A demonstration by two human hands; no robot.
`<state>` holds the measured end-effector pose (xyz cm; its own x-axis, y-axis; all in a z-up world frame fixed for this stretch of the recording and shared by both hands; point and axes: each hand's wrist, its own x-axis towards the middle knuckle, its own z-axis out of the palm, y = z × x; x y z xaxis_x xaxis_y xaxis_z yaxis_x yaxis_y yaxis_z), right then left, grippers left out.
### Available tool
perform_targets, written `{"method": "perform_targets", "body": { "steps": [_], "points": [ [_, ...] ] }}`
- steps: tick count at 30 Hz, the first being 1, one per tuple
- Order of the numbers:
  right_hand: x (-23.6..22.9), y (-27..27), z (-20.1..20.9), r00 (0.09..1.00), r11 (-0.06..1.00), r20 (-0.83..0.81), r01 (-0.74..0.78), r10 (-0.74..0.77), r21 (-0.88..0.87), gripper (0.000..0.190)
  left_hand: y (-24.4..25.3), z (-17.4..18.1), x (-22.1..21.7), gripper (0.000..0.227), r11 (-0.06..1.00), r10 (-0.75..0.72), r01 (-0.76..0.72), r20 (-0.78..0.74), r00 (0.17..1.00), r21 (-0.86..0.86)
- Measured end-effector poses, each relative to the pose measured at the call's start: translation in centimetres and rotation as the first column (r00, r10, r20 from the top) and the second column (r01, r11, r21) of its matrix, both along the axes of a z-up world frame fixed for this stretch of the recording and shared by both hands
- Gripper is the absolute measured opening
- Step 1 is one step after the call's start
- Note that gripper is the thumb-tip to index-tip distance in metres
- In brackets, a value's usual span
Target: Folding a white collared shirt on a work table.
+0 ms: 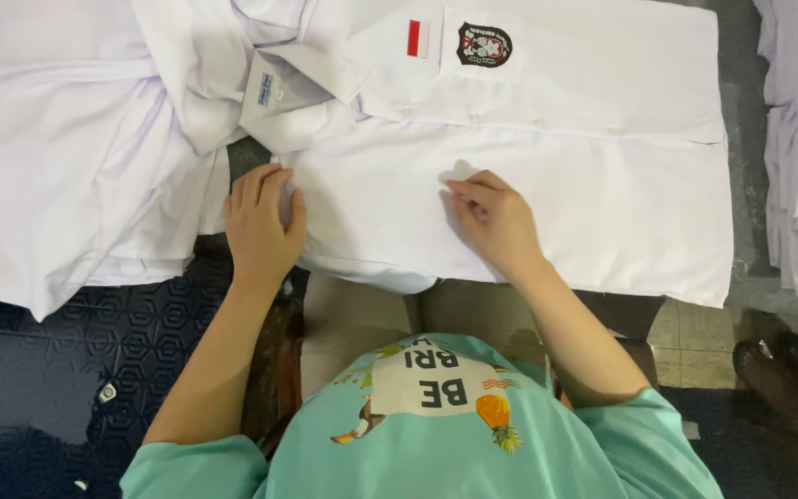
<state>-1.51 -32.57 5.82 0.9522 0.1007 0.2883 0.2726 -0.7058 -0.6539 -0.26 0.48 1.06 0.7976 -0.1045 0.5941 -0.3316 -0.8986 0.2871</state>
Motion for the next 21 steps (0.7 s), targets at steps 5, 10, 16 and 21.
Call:
{"method": "perform_targets", "body": {
  "steps": [5, 10, 16, 21],
  "points": [
    [2.0, 2.2, -2.1, 0.998, 0.997, -0.035, 0.052, -0.054, -0.048, 0.015, 0.0, -0.1, 0.2, 0.023, 0.999, 0.028, -0.029, 0.018, 0.999, 0.03],
    [1.4, 2.4, -1.4, 0.993, 0.995, 0.116, 0.025, -0.014, -0.094, 0.002, -0.5, 0.5, 0.0, 0.021, 1.0, 0.007, -0.008, 0.033, 0.999, 0.018],
    [1.6, -4.3, -1.9, 1.0, 1.0, 0.024, 0.009, -0.01, 0.026, 0.004, -0.5, 0.9, -0.1, 0.021, 0.999, 0.01, -0.012, 0.051, 0.999, 0.037],
    [2.0, -23.5, -4.8, 0.891, 0.919, 0.27, 0.391, -0.366, -0.044, 0.008, -0.4, 0.2, 0.2, 0.02, 0.999, 0.015, -0.017, 0.039, 0.999, 0.036]
  ]
}}
